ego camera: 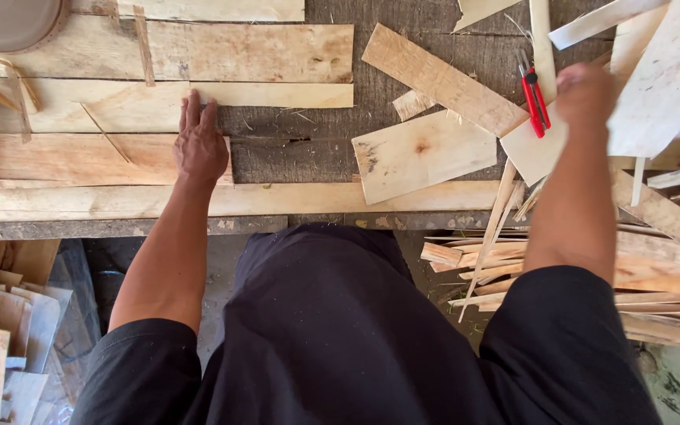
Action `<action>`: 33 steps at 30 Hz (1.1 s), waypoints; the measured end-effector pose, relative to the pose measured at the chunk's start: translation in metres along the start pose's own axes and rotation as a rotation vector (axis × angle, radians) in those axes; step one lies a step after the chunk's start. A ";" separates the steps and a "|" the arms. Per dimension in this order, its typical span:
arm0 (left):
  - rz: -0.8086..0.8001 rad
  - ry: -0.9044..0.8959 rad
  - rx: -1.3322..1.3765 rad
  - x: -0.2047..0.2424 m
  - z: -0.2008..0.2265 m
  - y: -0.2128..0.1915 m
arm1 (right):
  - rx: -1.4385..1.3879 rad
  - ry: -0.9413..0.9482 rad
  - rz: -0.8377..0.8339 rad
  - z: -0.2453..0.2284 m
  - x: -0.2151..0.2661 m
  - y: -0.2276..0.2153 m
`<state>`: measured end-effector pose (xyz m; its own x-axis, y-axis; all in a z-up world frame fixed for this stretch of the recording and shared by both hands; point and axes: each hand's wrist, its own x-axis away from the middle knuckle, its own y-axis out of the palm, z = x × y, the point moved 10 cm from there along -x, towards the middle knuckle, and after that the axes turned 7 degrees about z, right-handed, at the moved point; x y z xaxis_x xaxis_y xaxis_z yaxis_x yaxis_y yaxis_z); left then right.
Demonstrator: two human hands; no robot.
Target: Aligning and joining thin wood veneer strips using tape and a utility knife.
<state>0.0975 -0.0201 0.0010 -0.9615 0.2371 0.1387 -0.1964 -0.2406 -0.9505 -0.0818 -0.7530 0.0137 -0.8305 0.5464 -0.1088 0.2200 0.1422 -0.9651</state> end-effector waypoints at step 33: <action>-0.045 -0.016 -0.011 -0.005 -0.013 0.017 | -0.423 0.035 -0.041 -0.083 -0.003 0.014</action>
<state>0.1015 -0.0133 -0.0191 -0.9547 0.2323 0.1861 -0.2378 -0.2195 -0.9462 -0.0342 -0.6840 0.0205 -0.8267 0.5598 -0.0575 0.3840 0.4864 -0.7848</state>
